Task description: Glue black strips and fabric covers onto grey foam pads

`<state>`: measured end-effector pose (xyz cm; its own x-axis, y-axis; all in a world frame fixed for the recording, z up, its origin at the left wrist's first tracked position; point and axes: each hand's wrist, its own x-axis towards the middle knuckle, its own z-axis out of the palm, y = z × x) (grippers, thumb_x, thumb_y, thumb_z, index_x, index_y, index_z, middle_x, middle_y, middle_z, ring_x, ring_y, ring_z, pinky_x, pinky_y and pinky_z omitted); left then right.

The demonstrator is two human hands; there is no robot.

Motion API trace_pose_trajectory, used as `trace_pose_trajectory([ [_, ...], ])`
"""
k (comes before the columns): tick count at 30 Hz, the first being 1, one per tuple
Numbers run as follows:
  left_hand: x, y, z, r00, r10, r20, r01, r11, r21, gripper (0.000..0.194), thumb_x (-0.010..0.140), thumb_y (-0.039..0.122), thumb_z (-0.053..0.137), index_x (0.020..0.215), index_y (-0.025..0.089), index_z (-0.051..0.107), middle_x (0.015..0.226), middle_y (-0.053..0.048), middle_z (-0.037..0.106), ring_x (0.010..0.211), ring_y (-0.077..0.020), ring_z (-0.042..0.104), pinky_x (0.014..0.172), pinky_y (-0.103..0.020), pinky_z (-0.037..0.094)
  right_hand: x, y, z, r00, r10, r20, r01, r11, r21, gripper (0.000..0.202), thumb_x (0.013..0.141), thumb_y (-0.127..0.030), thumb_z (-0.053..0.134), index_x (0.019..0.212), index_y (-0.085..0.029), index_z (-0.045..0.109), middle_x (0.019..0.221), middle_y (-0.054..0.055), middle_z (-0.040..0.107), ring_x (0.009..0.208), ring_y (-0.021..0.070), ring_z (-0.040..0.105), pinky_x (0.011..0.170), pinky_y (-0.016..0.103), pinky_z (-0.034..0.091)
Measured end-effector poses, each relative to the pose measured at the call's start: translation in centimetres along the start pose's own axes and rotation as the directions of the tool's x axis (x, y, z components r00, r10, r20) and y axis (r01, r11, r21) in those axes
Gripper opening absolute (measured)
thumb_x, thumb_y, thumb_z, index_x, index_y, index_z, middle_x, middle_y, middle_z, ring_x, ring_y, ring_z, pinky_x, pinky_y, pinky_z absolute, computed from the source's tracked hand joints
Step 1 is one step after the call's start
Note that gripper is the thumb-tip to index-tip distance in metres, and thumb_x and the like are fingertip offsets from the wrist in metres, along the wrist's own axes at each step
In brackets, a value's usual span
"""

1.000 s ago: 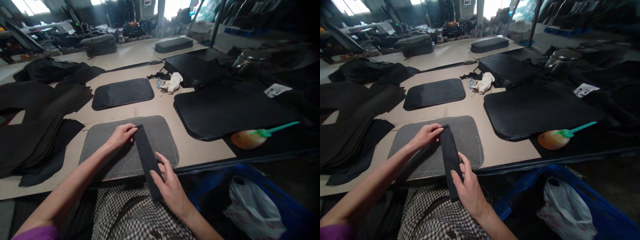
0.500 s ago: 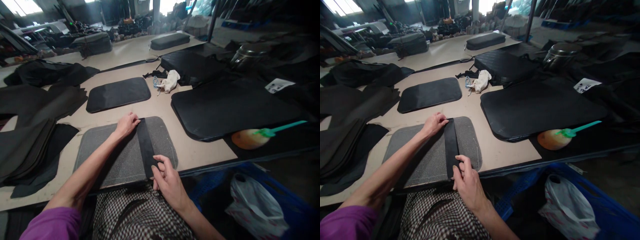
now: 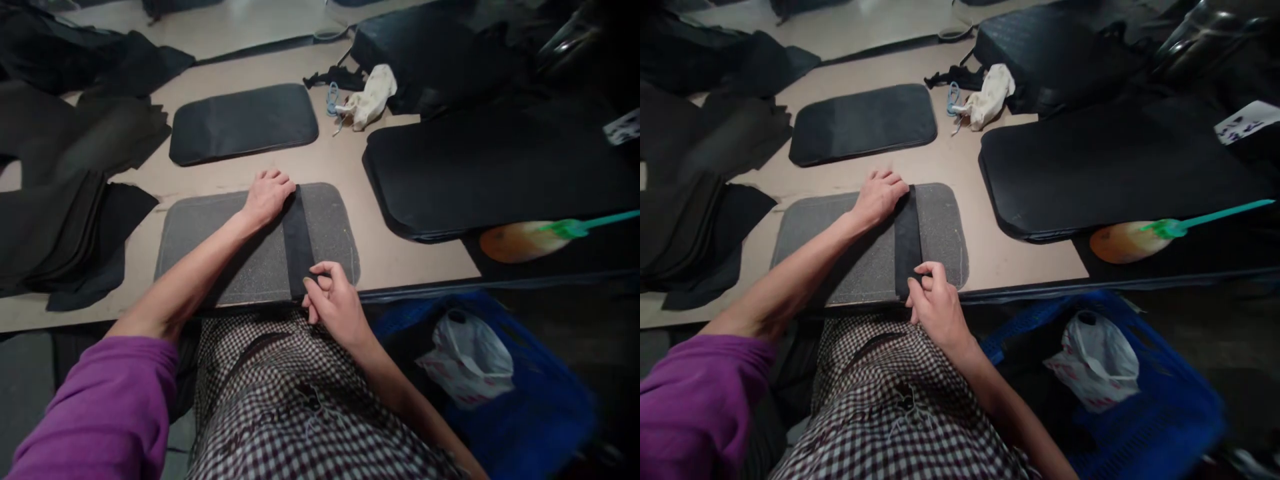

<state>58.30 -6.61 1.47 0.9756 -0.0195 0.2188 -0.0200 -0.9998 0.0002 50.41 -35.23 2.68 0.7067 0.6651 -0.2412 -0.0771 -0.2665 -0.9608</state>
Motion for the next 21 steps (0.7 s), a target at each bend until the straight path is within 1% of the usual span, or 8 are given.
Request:
trace_pose_trajectory([
  [2, -0.4, 0.5, -0.3, 1.000, -0.001, 0.024, 0.000, 1.000, 0.028, 0.031, 0.107, 0.022, 0.042, 0.096, 0.019, 0.071, 0.100, -0.009, 0.069, 0.113, -0.0270, 0.055, 0.100, -0.045, 0.037, -0.1, 0.0, 0.1, 1.000, -0.001, 0.008, 0.002, 1.000, -0.031, 0.025, 0.101, -0.042, 0.054, 0.115, -0.023, 0.044, 0.065, -0.007, 0.068, 0.045, 0.0120, 0.062, 0.053, 0.023, 0.049],
  [4, -1.0, 1.0, -0.7, 0.999, -0.009, 0.040, 0.007, 0.998, 0.058, 0.032, 0.107, 0.027, 0.043, 0.097, 0.018, 0.072, 0.101, -0.010, 0.070, 0.113, -0.0276, 0.055, 0.099, -0.045, 0.037, -0.2, 0.0, 0.4, 1.000, -0.010, 0.021, 0.011, 0.998, -0.058, 0.023, 0.101, -0.040, 0.054, 0.113, -0.023, 0.044, 0.065, -0.007, 0.068, 0.044, 0.0121, 0.062, 0.053, 0.023, 0.049],
  [7, -2.0, 1.4, -1.0, 0.999, -0.005, 0.036, 0.002, 0.997, 0.078, 0.031, 0.107, 0.034, 0.047, 0.107, 0.017, 0.073, 0.106, -0.012, 0.073, 0.113, -0.0288, 0.056, 0.098, -0.046, 0.036, -0.2, 0.0, 1.0, 0.999, -0.019, 0.034, 0.023, 0.994, -0.105, 0.018, 0.102, -0.036, 0.052, 0.111, -0.024, 0.043, 0.064, -0.008, 0.067, 0.043, 0.0123, 0.061, 0.053, 0.023, 0.048],
  [9, -2.5, 1.5, -1.0, 1.000, -0.005, 0.021, 0.004, 0.997, 0.071, 0.031, 0.107, 0.035, 0.048, 0.112, 0.017, 0.072, 0.109, -0.013, 0.073, 0.114, -0.0291, 0.056, 0.099, -0.046, 0.036, -0.2, 0.0, 1.4, 0.999, -0.023, 0.034, 0.029, 0.986, -0.166, 0.015, 0.102, -0.034, 0.050, 0.110, -0.024, 0.042, 0.064, -0.008, 0.067, 0.043, 0.0126, 0.060, 0.053, 0.023, 0.046],
  [11, -2.9, 1.6, -0.9, 1.000, -0.010, 0.007, 0.010, 0.998, 0.057, 0.030, 0.106, 0.035, 0.049, 0.115, 0.016, 0.071, 0.111, -0.014, 0.073, 0.115, -0.0292, 0.056, 0.099, -0.045, 0.036, -0.2, 0.0, 1.7, 0.999, -0.039, 0.023, 0.043, 0.961, -0.274, 0.013, 0.101, -0.030, 0.048, 0.111, -0.023, 0.044, 0.064, -0.006, 0.066, 0.045, 0.0135, 0.061, 0.055, 0.024, 0.045],
  [15, -3.1, 2.0, -0.8, 1.000, -0.025, 0.001, 0.025, 0.998, 0.050, 0.029, 0.106, 0.035, 0.050, 0.115, 0.015, 0.069, 0.114, -0.015, 0.073, 0.117, -0.0300, 0.056, 0.100, -0.045, 0.036, -0.3, 0.0, 1.8, 0.993, -0.115, -0.034, 0.084, 0.868, -0.490, 0.015, 0.100, -0.026, 0.046, 0.114, -0.020, 0.049, 0.068, -0.002, 0.067, 0.055, 0.0174, 0.066, 0.064, 0.028, 0.046],
  [17, -3.2, 2.2, -0.9, 1.000, -0.030, 0.003, 0.030, 0.999, 0.045, 0.028, 0.106, 0.034, 0.051, 0.115, 0.014, 0.069, 0.116, -0.016, 0.073, 0.118, -0.0304, 0.056, 0.099, -0.045, 0.037, -0.4, 0.0, 1.7, 0.991, -0.129, -0.045, 0.087, 0.849, -0.521, 0.016, 0.100, -0.026, 0.045, 0.114, -0.020, 0.050, 0.069, -0.001, 0.068, 0.059, 0.0187, 0.068, 0.066, 0.028, 0.046],
  [21, -3.4, 2.1, -0.8, 0.999, -0.038, 0.004, 0.038, 0.999, 0.035, 0.028, 0.105, 0.035, 0.052, 0.114, 0.015, 0.070, 0.116, -0.016, 0.073, 0.119, -0.0306, 0.057, 0.100, -0.045, 0.037, -0.2, -0.1, 1.4, 0.994, -0.101, -0.045, 0.059, 0.829, -0.555, 0.019, 0.100, -0.027, 0.045, 0.116, -0.019, 0.052, 0.070, 0.000, 0.069, 0.056, 0.0184, 0.066, 0.063, 0.027, 0.045],
])
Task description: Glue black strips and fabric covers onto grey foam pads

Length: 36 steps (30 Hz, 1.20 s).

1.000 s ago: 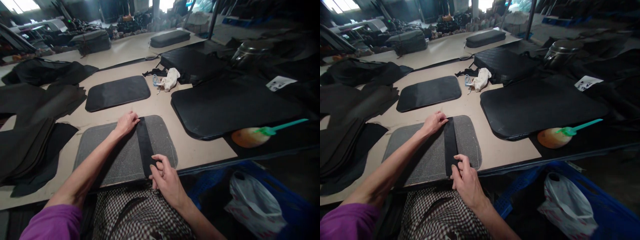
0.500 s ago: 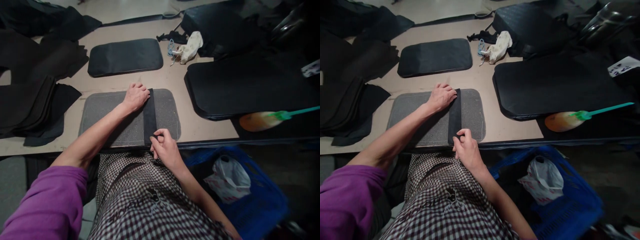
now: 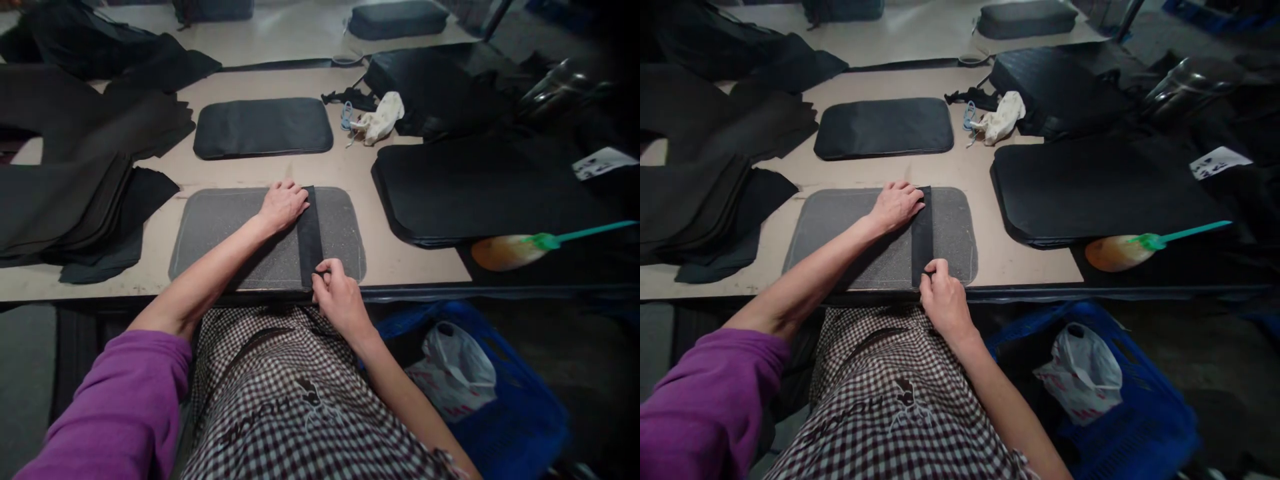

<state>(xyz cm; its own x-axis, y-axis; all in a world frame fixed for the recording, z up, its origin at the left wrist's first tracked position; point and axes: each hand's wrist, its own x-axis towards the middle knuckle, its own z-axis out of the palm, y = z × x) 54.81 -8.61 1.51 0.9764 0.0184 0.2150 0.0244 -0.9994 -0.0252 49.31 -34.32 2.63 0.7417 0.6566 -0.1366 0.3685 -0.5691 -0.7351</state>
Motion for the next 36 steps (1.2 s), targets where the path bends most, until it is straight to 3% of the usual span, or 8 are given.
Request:
trace_pose_trajectory([
  [5, -0.2, 0.2, 0.2, 1.000, -0.017, -0.013, 0.016, 0.998, -0.067, 0.034, 0.105, 0.039, 0.052, 0.114, 0.013, 0.071, 0.118, -0.019, 0.070, 0.124, -0.0329, 0.055, 0.102, -0.048, 0.037, -0.3, 0.2, 0.3, 0.998, -0.062, -0.023, 0.052, 0.951, -0.304, 0.023, 0.104, -0.030, 0.047, 0.118, -0.020, 0.062, 0.069, 0.003, 0.072, 0.062, 0.0219, 0.071, 0.056, 0.026, 0.040],
  [8, -0.3, -0.3, -0.1, 0.999, -0.038, 0.017, 0.040, 0.988, -0.152, 0.037, 0.105, 0.045, 0.052, 0.117, 0.016, 0.073, 0.136, -0.019, 0.064, 0.132, -0.0333, 0.049, 0.106, -0.051, 0.038, -0.7, 0.7, 0.4, 0.978, -0.199, -0.068, 0.126, 0.812, -0.570, 0.025, 0.104, -0.033, 0.050, 0.117, -0.025, 0.070, 0.062, 0.003, 0.071, 0.052, 0.0218, 0.069, 0.047, 0.026, 0.030],
  [11, -1.5, -2.5, -1.6, 0.998, -0.064, -0.015, 0.059, 0.975, -0.215, 0.034, 0.104, 0.043, 0.054, 0.123, 0.021, 0.072, 0.153, -0.016, 0.054, 0.137, -0.0322, 0.045, 0.108, -0.051, 0.038, -0.7, 1.4, 0.0, 0.934, -0.348, -0.076, 0.208, 0.706, -0.677, 0.025, 0.101, -0.033, 0.055, 0.115, -0.027, 0.075, 0.055, 0.002, 0.068, 0.044, 0.0220, 0.066, 0.042, 0.025, 0.026],
  [15, -7.0, -8.6, -6.0, 0.996, -0.085, -0.021, 0.084, 0.994, -0.076, 0.032, 0.099, 0.023, 0.057, 0.130, 0.023, 0.068, 0.139, -0.013, 0.064, 0.129, -0.0285, 0.052, 0.108, -0.049, 0.038, -0.8, 1.4, -0.8, 0.870, -0.477, -0.126, 0.301, 0.715, -0.630, 0.030, 0.103, -0.038, 0.052, 0.115, -0.026, 0.076, 0.053, -0.001, 0.067, 0.040, 0.0219, 0.064, 0.039, 0.028, 0.033],
  [19, -14.7, -16.9, -10.0, 0.965, -0.252, 0.073, 0.226, 0.939, 0.260, 0.032, 0.094, 0.008, 0.048, 0.105, 0.023, 0.074, 0.120, -0.015, 0.069, 0.123, -0.0301, 0.053, 0.110, -0.055, 0.030, -0.9, 0.0, -0.8, 0.801, -0.552, -0.233, 0.389, 0.775, -0.498, 0.037, 0.108, -0.043, 0.045, 0.118, -0.023, 0.075, 0.072, 0.000, 0.077, 0.051, 0.0195, 0.071, 0.045, 0.029, 0.043],
  [24, -20.6, -23.4, -11.0, 0.943, -0.299, 0.148, 0.247, 0.925, 0.290, 0.024, 0.086, 0.009, 0.051, 0.081, 0.022, 0.069, 0.090, -0.012, 0.065, 0.108, -0.0289, 0.054, 0.110, -0.056, 0.031, -0.5, -2.3, 0.7, 0.767, -0.599, -0.228, 0.491, 0.778, -0.392, 0.034, 0.110, -0.036, 0.045, 0.115, -0.019, 0.074, 0.092, 0.001, 0.081, 0.065, 0.0166, 0.077, 0.057, 0.027, 0.052],
  [29, -21.0, -24.7, -9.8, 0.966, -0.211, 0.148, 0.194, 0.974, 0.119, 0.030, 0.084, 0.017, 0.053, 0.055, 0.024, 0.051, 0.073, -0.009, 0.056, 0.099, -0.0269, 0.054, 0.113, -0.051, 0.032, -0.7, -3.4, 1.4, 0.752, -0.630, -0.194, 0.552, 0.763, -0.336, 0.028, 0.109, -0.029, 0.048, 0.117, -0.017, 0.073, 0.104, 0.003, 0.082, 0.076, 0.0167, 0.079, 0.063, 0.024, 0.056],
  [36, -21.1, -24.7, -10.8, 0.974, -0.186, 0.126, 0.172, 0.978, 0.119, 0.029, 0.081, 0.023, 0.054, 0.053, 0.025, 0.046, 0.071, -0.007, 0.057, 0.092, -0.0256, 0.055, 0.115, -0.051, 0.033, -1.7, -3.4, 1.1, 0.739, -0.644, -0.199, 0.575, 0.756, -0.314, 0.027, 0.108, -0.026, 0.049, 0.117, -0.016, 0.072, 0.105, 0.004, 0.081, 0.079, 0.0179, 0.080, 0.069, 0.025, 0.060],
])
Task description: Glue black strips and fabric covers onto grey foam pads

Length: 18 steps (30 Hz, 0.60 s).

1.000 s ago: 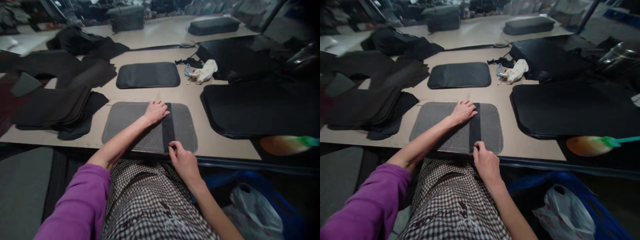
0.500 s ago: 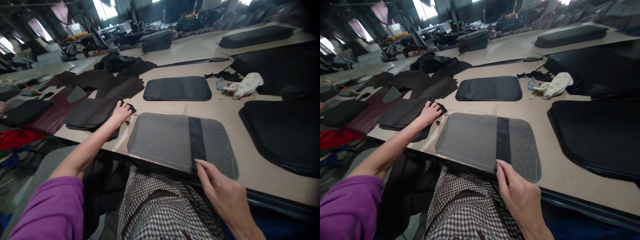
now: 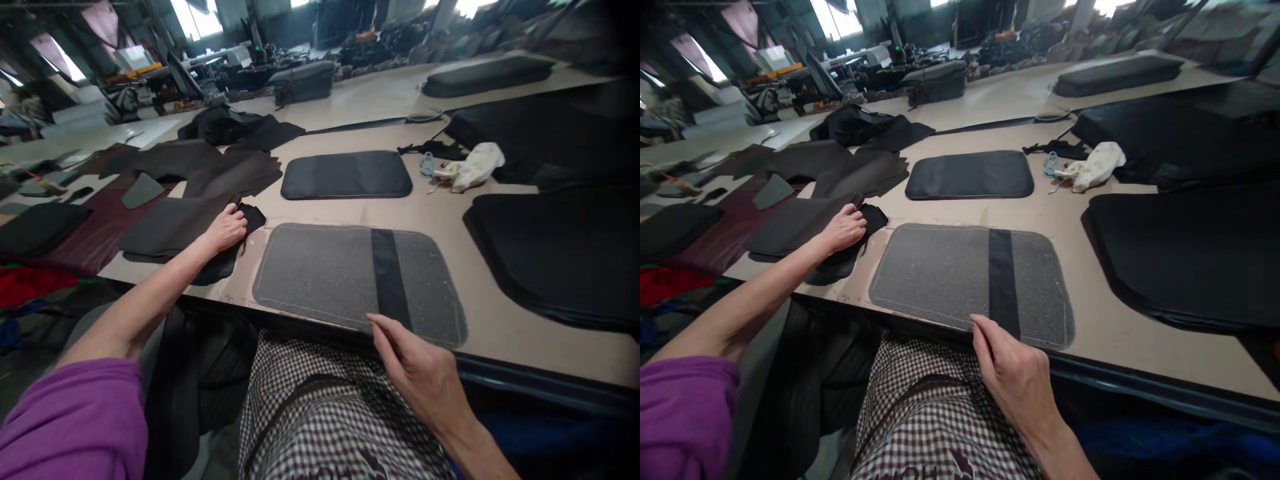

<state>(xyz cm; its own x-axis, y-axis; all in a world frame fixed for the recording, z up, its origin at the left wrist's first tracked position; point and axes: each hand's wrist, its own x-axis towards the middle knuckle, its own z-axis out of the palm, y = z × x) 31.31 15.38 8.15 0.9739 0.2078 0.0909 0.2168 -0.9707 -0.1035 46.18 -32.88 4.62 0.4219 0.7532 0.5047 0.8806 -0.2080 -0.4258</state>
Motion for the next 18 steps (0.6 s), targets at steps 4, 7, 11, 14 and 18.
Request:
trace_pose_trajectory([
  [4, -0.5, 0.3, -3.0, 0.963, -0.158, -0.217, 0.168, 0.986, 0.024, 0.015, 0.085, 0.025, 0.055, 0.071, 0.024, 0.061, 0.090, -0.008, 0.067, 0.102, -0.0268, 0.057, 0.116, -0.055, 0.031, 0.0, 0.1, -0.4, 1.000, 0.004, 0.000, -0.004, 0.999, 0.041, 0.026, 0.107, -0.026, 0.051, 0.119, -0.016, 0.072, 0.105, 0.005, 0.081, 0.080, 0.0180, 0.080, 0.072, 0.025, 0.061],
  [7, -0.9, 1.6, -6.2, 0.797, -0.385, -0.466, 0.313, 0.922, -0.227, 0.012, 0.086, 0.027, 0.057, 0.088, 0.020, 0.067, 0.100, -0.008, 0.068, 0.099, -0.0237, 0.060, 0.106, -0.047, 0.044, 0.6, 0.0, -0.8, 1.000, 0.025, 0.008, -0.026, 0.993, 0.118, 0.026, 0.107, -0.028, 0.052, 0.120, -0.017, 0.072, 0.107, 0.006, 0.081, 0.083, 0.0185, 0.079, 0.079, 0.027, 0.062],
  [11, -1.9, 6.4, -9.5, 0.630, -0.670, -0.392, 0.044, 0.535, -0.844, 0.012, 0.086, 0.030, 0.062, 0.095, 0.021, 0.062, 0.087, 0.000, 0.064, 0.077, -0.0138, 0.061, 0.080, -0.029, 0.056, 2.3, -0.3, -0.9, 0.994, 0.091, 0.058, -0.105, 0.940, 0.325, 0.027, 0.105, -0.031, 0.054, 0.121, -0.019, 0.072, 0.110, 0.008, 0.078, 0.092, 0.0193, 0.076, 0.087, 0.031, 0.060],
  [14, -3.2, 12.2, -9.9, 0.748, -0.644, -0.159, -0.158, 0.059, -0.986, 0.019, 0.086, 0.031, 0.071, 0.098, 0.021, 0.060, 0.083, 0.002, 0.063, 0.068, -0.0101, 0.062, 0.071, -0.023, 0.058, 4.2, -0.6, -0.3, 0.980, 0.156, 0.126, -0.198, 0.849, 0.491, 0.027, 0.104, -0.036, 0.056, 0.117, -0.021, 0.074, 0.116, 0.008, 0.074, 0.102, 0.0198, 0.071, 0.090, 0.033, 0.057],
  [18, -5.2, 20.0, -7.7, 0.867, -0.497, 0.037, -0.154, -0.338, -0.928, 0.026, 0.088, 0.035, 0.078, 0.102, 0.023, 0.061, 0.084, 0.003, 0.068, 0.069, -0.0092, 0.067, 0.067, -0.019, 0.059, 6.0, -0.8, 1.6, 0.927, 0.234, 0.294, -0.375, 0.599, 0.707, 0.029, 0.102, -0.041, 0.059, 0.118, -0.023, 0.075, 0.123, 0.006, 0.072, 0.118, 0.0211, 0.066, 0.108, 0.038, 0.049],
])
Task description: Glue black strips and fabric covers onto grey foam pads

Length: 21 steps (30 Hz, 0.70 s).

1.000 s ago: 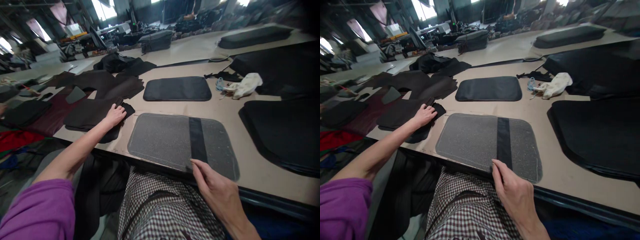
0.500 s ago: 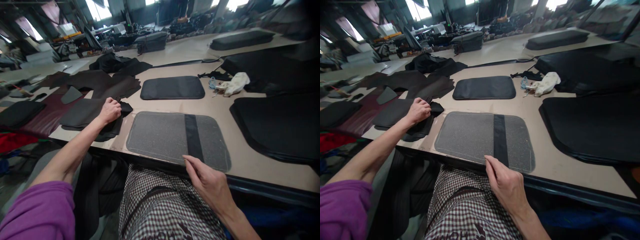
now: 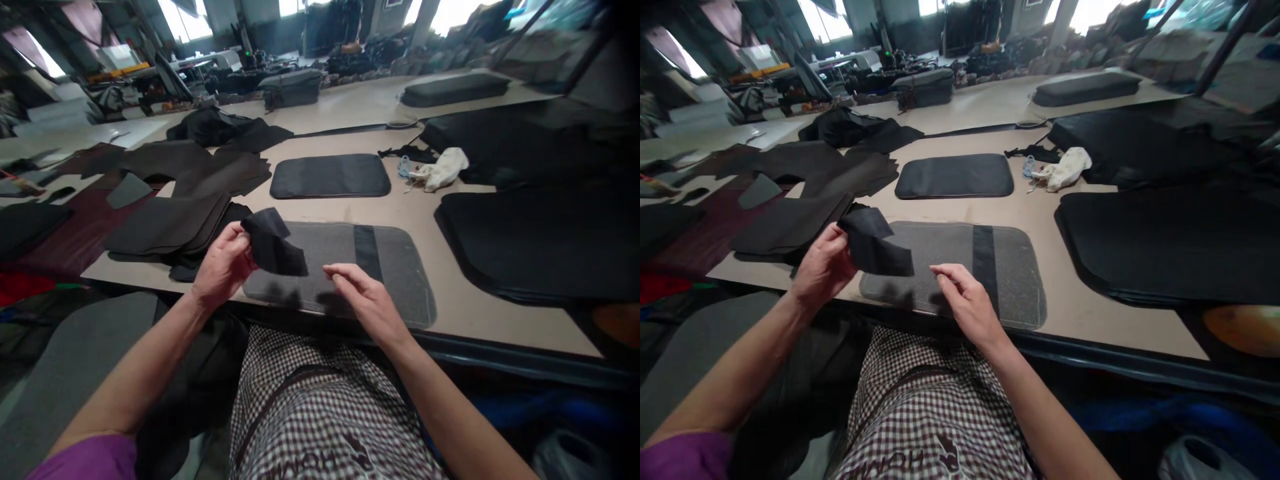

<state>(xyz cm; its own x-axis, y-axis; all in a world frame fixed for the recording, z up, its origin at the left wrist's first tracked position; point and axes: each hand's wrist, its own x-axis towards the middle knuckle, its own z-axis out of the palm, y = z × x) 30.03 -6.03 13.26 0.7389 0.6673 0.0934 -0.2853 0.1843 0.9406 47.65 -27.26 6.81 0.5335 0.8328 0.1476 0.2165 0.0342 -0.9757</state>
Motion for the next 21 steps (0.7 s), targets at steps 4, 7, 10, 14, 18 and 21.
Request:
trace_pose_trajectory([
  [4, -3.9, -4.6, 2.6, 0.981, -0.166, 0.096, 0.179, 0.972, -0.151, 0.033, 0.088, 0.042, 0.081, 0.109, 0.027, 0.059, 0.090, 0.001, 0.074, 0.073, -0.0141, 0.074, 0.065, -0.023, 0.061, -0.1, 0.5, 1.3, 0.968, 0.124, 0.219, -0.205, 0.891, 0.404, 0.041, 0.089, -0.040, 0.077, 0.127, -0.024, 0.072, 0.130, 0.007, 0.071, 0.116, 0.0224, 0.067, 0.105, 0.040, 0.052],
  [7, -5.7, -7.3, 3.7, 0.961, -0.240, 0.138, 0.262, 0.948, -0.179, 0.030, 0.093, 0.045, 0.074, 0.111, 0.027, 0.057, 0.084, 0.001, 0.073, 0.066, -0.0151, 0.073, 0.059, -0.023, 0.059, -1.0, 0.5, 2.2, 0.929, 0.126, 0.349, -0.318, 0.753, 0.576, 0.053, 0.082, -0.041, 0.086, 0.130, -0.024, 0.070, 0.118, 0.008, 0.074, 0.100, 0.0209, 0.070, 0.094, 0.039, 0.057],
  [10, -6.8, -9.2, 4.0, 0.959, -0.268, 0.087, 0.279, 0.946, -0.165, 0.024, 0.098, 0.043, 0.068, 0.114, 0.027, 0.059, 0.091, 0.000, 0.072, 0.070, -0.0131, 0.071, 0.061, -0.022, 0.057, -1.7, 0.9, 3.4, 0.919, 0.163, 0.359, -0.369, 0.679, 0.634, 0.049, 0.082, -0.045, 0.086, 0.123, -0.021, 0.072, 0.088, 0.004, 0.073, 0.077, 0.0176, 0.069, 0.077, 0.034, 0.059],
  [14, -6.7, -9.0, 2.7, 0.904, -0.339, 0.261, 0.298, 0.936, 0.186, 0.021, 0.097, 0.040, 0.071, 0.107, 0.021, 0.070, 0.099, -0.003, 0.072, 0.086, -0.0139, 0.068, 0.079, -0.025, 0.056, -1.7, 1.4, 4.6, 0.942, 0.278, 0.187, -0.329, 0.669, 0.666, 0.040, 0.092, -0.054, 0.074, 0.110, -0.018, 0.075, 0.079, 0.004, 0.071, 0.064, 0.0144, 0.064, 0.064, 0.029, 0.056],
  [18, -4.2, -6.1, 0.5, 0.880, -0.426, 0.207, 0.295, 0.835, 0.464, 0.030, 0.100, 0.046, 0.065, 0.109, 0.019, 0.073, 0.090, -0.005, 0.071, 0.079, -0.0125, 0.063, 0.071, -0.022, 0.051, -1.0, 0.7, 4.1, 0.956, 0.237, 0.173, -0.293, 0.750, 0.592, 0.036, 0.098, -0.052, 0.066, 0.117, -0.023, 0.073, 0.095, 0.003, 0.074, 0.076, 0.0162, 0.066, 0.075, 0.031, 0.057],
  [21, -1.8, -4.6, -0.2, 0.864, -0.478, 0.159, 0.403, 0.845, 0.352, 0.045, 0.102, 0.057, 0.055, 0.125, 0.020, 0.066, 0.073, 0.000, 0.065, 0.053, -0.0076, 0.050, 0.050, -0.019, 0.037, -0.4, 0.1, 3.6, 0.956, 0.174, 0.236, -0.247, 0.913, 0.325, 0.030, 0.102, -0.047, 0.062, 0.112, -0.022, 0.074, 0.102, 0.003, 0.073, 0.089, 0.0176, 0.066, 0.086, 0.032, 0.054],
])
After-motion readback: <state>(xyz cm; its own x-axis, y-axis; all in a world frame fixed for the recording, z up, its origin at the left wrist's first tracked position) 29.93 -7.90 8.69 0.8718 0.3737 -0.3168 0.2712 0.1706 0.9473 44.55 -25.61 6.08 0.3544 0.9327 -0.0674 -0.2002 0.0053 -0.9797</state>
